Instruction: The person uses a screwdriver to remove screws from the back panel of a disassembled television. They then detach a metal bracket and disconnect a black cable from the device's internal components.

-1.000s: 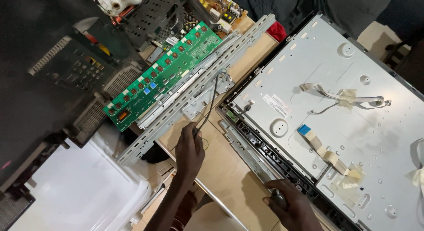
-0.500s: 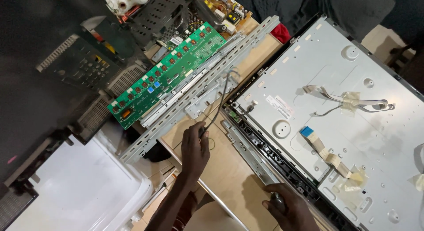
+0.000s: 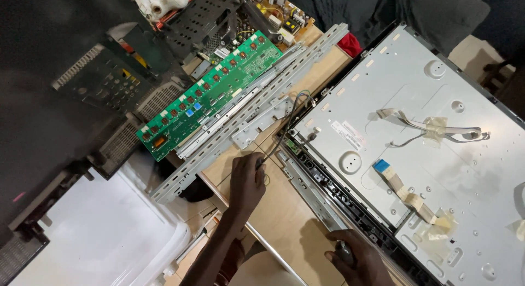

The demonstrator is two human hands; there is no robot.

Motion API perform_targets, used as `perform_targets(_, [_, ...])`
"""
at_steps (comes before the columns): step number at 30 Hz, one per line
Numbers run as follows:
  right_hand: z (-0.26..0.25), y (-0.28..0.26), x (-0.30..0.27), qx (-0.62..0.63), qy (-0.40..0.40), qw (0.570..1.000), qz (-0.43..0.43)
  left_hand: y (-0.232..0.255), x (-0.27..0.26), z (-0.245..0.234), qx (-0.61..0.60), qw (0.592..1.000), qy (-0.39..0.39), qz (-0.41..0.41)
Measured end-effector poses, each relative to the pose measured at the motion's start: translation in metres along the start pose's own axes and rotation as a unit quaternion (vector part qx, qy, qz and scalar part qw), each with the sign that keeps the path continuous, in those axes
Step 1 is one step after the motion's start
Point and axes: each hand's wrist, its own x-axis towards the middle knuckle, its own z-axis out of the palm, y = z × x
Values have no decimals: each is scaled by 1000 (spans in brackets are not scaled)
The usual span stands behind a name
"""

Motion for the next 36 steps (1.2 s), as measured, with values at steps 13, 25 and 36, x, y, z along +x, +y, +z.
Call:
perform_targets(13, [4,12,-4,116,-9,993,-18,-40,59,-84,90,988,100,69])
perform_targets(25, [13,21,9,77,-12,996,-46,-128,139,-149,303,930,-195,-75])
perform_targets(36, [9,16,15,58,-14,996,-63,-110,128,-155,223,969,-98,-44])
